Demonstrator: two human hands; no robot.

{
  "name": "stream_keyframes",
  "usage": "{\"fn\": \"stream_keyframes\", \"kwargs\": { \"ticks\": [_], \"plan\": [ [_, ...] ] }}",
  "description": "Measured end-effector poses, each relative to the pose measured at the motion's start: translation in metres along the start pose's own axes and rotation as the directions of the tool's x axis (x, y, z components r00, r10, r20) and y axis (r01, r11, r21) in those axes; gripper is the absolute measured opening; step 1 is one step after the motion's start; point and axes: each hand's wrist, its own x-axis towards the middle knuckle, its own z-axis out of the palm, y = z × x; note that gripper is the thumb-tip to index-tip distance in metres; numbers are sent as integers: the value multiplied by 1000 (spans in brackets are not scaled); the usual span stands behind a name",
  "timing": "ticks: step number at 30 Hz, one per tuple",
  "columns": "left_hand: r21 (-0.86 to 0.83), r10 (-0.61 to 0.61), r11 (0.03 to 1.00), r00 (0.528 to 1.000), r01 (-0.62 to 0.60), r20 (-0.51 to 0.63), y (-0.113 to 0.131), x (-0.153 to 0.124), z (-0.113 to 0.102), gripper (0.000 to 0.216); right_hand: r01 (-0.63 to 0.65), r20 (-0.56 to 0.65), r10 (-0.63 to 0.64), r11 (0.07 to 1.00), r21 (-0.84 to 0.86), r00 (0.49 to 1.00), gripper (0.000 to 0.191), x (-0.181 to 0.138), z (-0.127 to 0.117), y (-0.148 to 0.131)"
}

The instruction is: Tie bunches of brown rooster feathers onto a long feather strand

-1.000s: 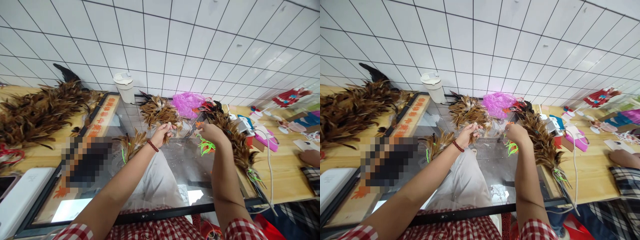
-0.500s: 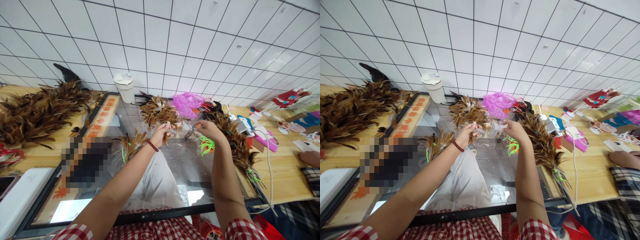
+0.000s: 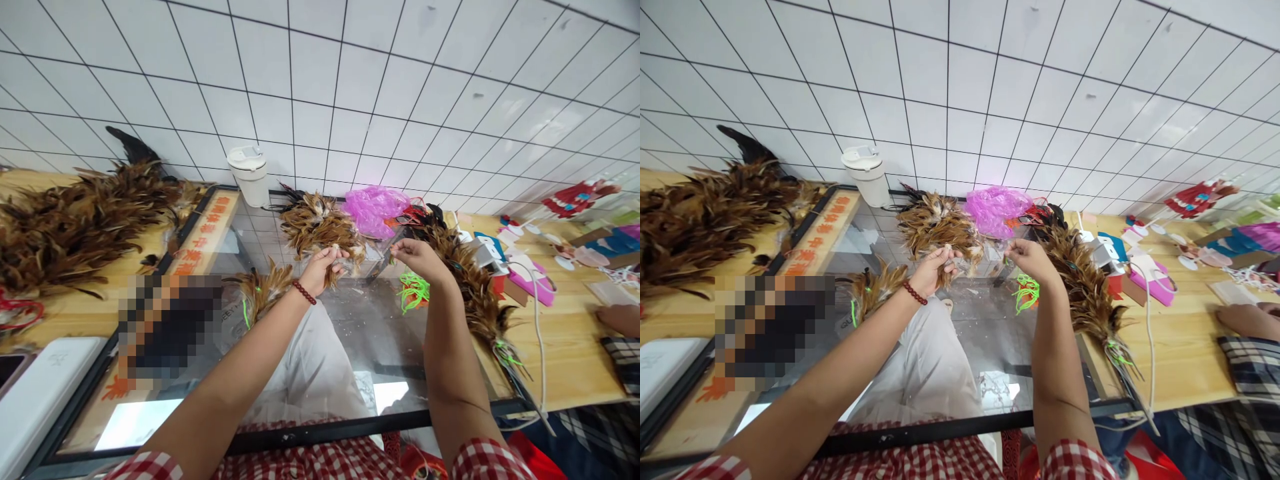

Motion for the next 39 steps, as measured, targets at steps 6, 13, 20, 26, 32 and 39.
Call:
{"fn": "stream_keyframes", "kwargs": {
  "ticks": [6,13,20,26,32,39],
  "plan": [
    [18,4,1000,1000,-3,-18,1,-1,1,32,21,-121,-31,996,-85,992,35,-9,-2,-28],
    [131,-34,991,995,21,96,-2,-5,6,40,249,-1,-253,949,194,967,25,-8,44,-66],
    [291,-22,957,994,-9,104,-11,-4,6,41,223,22,-233,948,226,972,31,5,66,-56],
    [294,13,955,1000,-19,22,-9,-1,6,41,243,229,-234,970,-13,945,17,-1,50,-57],
    [405,-75,906,989,119,-125,-10,1,7,35,336,140,-306,880,-334,942,23,-10,45,-72],
    [587,-276,776,961,232,-15,-11,-5,12,29,524,116,-530,738,-425,840,21,-7,44,-75]
  ]
}}
